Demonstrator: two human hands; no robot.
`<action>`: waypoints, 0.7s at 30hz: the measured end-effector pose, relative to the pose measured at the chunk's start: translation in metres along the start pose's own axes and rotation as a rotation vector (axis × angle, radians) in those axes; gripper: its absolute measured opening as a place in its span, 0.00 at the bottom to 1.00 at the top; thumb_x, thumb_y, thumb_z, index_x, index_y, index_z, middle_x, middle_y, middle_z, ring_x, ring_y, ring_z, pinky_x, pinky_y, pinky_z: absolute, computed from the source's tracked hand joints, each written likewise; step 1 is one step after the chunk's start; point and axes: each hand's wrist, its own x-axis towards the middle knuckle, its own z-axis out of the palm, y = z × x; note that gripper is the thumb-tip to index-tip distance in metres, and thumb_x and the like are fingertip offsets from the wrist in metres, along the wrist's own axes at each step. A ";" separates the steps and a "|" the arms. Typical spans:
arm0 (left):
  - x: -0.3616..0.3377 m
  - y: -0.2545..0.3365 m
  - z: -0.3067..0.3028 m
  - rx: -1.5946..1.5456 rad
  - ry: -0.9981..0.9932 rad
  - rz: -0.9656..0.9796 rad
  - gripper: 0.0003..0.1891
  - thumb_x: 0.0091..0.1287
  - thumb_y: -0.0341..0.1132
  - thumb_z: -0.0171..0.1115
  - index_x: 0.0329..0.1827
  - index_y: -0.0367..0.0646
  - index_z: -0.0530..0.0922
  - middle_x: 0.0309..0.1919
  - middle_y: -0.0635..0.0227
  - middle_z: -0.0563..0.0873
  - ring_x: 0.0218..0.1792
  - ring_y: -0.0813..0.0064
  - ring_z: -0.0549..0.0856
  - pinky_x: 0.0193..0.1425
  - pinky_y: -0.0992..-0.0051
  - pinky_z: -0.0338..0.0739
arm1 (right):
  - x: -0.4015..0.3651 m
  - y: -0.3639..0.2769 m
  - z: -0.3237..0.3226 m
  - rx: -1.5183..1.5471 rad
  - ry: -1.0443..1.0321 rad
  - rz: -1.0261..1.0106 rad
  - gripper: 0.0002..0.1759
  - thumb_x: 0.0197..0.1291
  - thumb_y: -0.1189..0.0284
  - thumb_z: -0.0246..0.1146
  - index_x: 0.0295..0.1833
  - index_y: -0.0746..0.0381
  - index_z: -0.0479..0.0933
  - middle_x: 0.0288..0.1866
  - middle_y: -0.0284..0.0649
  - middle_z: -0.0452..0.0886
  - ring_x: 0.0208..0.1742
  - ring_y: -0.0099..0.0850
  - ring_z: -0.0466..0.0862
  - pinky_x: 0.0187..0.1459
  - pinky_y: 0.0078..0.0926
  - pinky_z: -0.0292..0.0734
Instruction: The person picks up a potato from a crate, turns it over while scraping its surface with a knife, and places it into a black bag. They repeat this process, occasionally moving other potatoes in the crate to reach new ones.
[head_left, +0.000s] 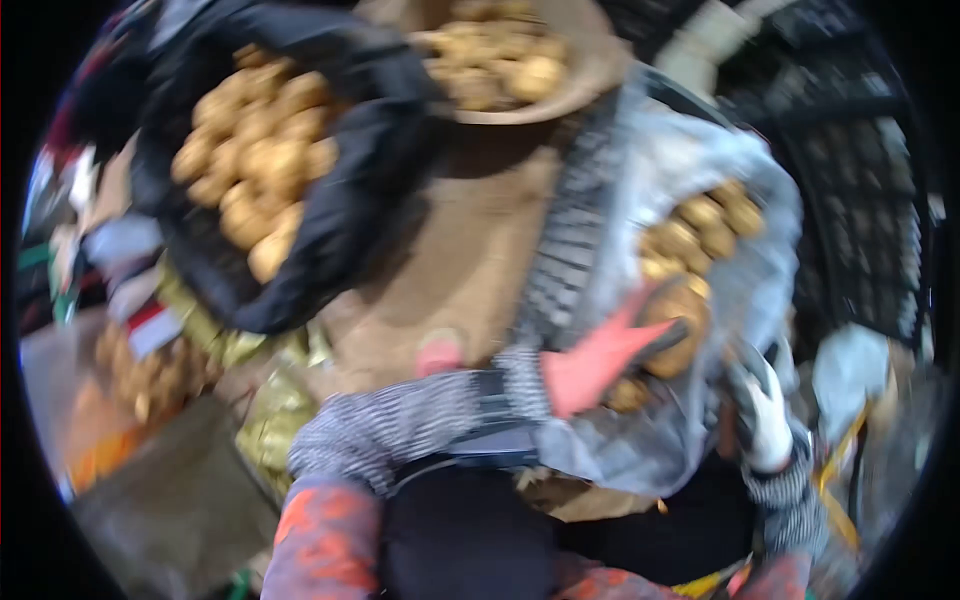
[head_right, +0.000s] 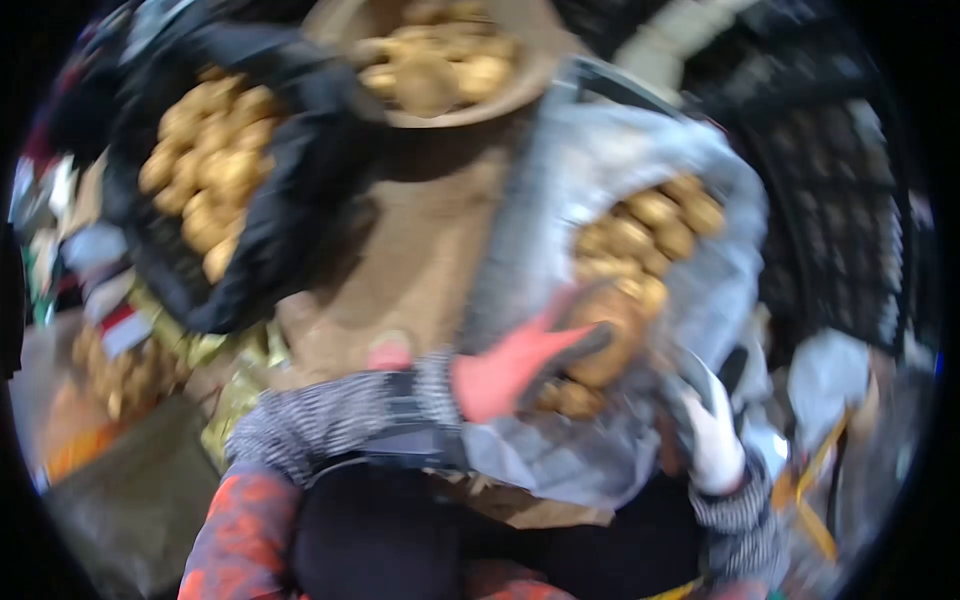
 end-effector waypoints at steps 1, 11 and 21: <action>-0.005 0.045 0.036 -0.165 0.135 -0.057 0.42 0.64 0.26 0.63 0.77 0.51 0.47 0.70 0.61 0.61 0.69 0.73 0.63 0.70 0.69 0.63 | 0.009 0.000 0.001 -0.050 -0.102 -0.059 0.19 0.66 0.70 0.56 0.59 0.66 0.67 0.35 0.34 0.77 0.29 0.18 0.74 0.29 0.16 0.69; 0.002 0.046 0.055 0.256 0.293 -0.130 0.45 0.56 0.21 0.63 0.76 0.47 0.50 0.67 0.66 0.65 0.57 0.78 0.70 0.52 0.77 0.74 | 0.056 0.020 -0.013 -0.581 -0.285 -0.069 0.17 0.64 0.65 0.57 0.50 0.67 0.74 0.37 0.45 0.80 0.37 0.34 0.82 0.38 0.30 0.76; 0.007 0.030 0.045 0.366 0.321 0.044 0.40 0.55 0.20 0.62 0.73 0.44 0.57 0.64 0.68 0.67 0.62 0.76 0.70 0.64 0.75 0.67 | 0.072 0.035 -0.020 -0.677 -0.338 -0.286 0.19 0.60 0.70 0.57 0.56 0.66 0.71 0.34 0.46 0.80 0.33 0.35 0.83 0.36 0.31 0.78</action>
